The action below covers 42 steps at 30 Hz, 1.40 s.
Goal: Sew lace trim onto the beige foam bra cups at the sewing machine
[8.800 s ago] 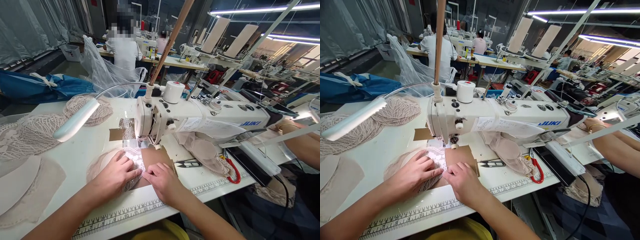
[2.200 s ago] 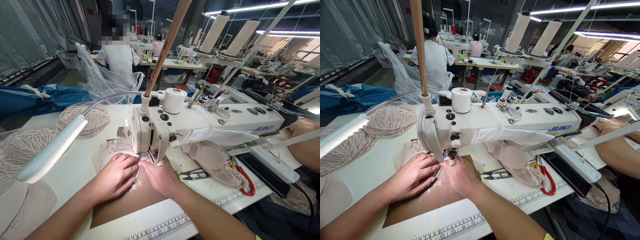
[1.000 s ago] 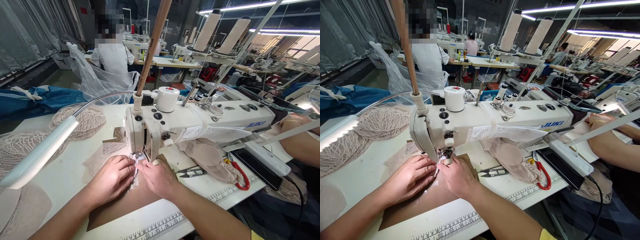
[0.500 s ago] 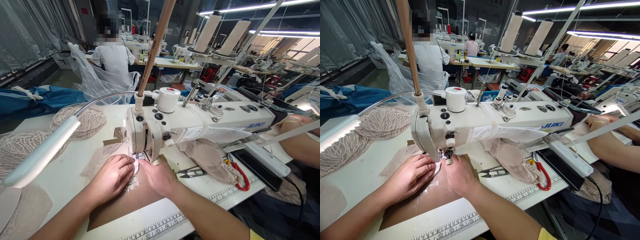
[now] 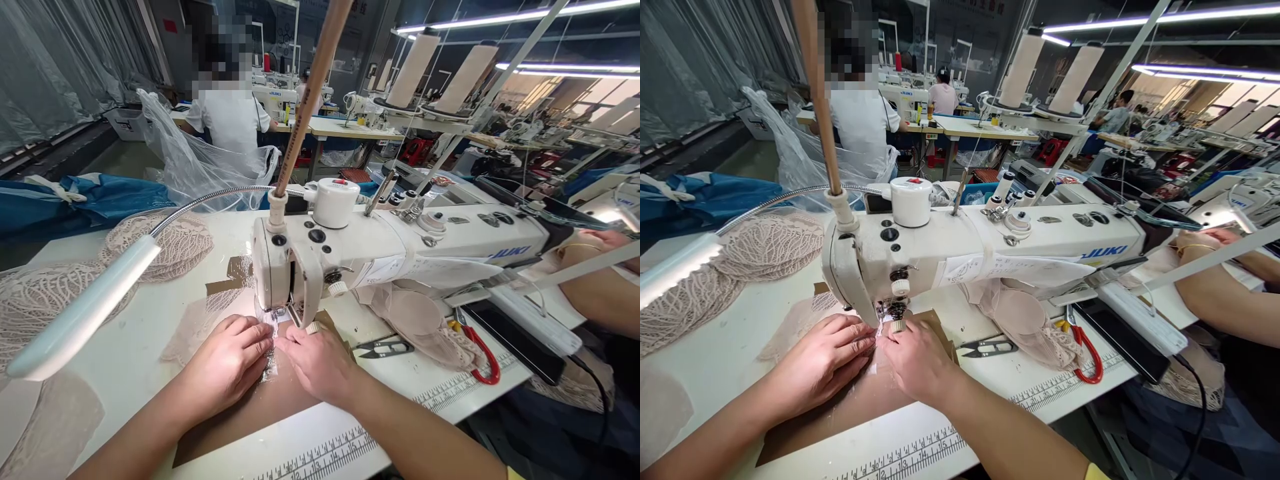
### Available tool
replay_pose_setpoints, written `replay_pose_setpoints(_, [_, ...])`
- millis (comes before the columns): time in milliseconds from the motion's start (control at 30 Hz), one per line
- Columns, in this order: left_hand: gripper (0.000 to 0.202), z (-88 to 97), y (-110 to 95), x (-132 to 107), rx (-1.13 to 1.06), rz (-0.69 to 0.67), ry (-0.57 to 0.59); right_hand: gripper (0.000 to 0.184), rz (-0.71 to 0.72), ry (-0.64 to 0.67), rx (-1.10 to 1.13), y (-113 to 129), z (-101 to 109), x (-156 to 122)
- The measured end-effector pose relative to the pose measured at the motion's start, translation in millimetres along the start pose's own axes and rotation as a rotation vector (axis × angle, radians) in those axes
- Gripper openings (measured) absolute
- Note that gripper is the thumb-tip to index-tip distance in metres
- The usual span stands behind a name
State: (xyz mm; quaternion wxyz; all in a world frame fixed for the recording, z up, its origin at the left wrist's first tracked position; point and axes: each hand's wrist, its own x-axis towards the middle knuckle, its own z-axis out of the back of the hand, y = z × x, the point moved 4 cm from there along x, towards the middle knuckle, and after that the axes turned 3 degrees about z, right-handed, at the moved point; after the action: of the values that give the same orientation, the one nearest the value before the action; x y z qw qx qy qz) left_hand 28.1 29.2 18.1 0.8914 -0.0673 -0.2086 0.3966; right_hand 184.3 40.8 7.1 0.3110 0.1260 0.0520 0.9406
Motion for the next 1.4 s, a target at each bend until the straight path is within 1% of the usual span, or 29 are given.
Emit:
replay_pose_setpoints(100, [0.023,-1.1,2,1,0.014,0.017,0.019,0.018,-0.021,0.000,-0.027,0,1,2])
replay_pose_setpoints(300, [0.024,0.2,8,4,0.045,0.026,0.049,0.029,-0.114,0.010,-0.067,-1,-1,9])
replay_pose_setpoints(433, [0.025,0.0,12,7,0.080,0.041,0.024,0.032,-0.162,0.015,-0.090,-2,-2,10])
replay_pose_setpoints(667, [0.024,0.4,20,10,0.149,0.128,-0.001,0.036,-0.101,-0.064,0.010,-5,-2,6])
replay_pose_setpoints(800, [0.024,1.1,26,10,0.185,0.194,-0.016,0.036,-0.096,-0.109,0.060,-8,-5,3])
replay_pose_setpoints(1000, [0.023,0.8,35,7,0.236,0.267,-0.029,0.036,-0.108,-0.081,0.083,-7,-3,4])
replay_pose_setpoints(1200, [0.024,3.4,43,2,0.264,0.309,-0.108,0.034,-0.117,-0.064,0.103,-7,-1,4])
replay_pose_setpoints(1400, [0.033,4.6,58,-5,0.312,0.436,-0.120,0.029,-0.121,-0.059,0.091,-6,0,5])
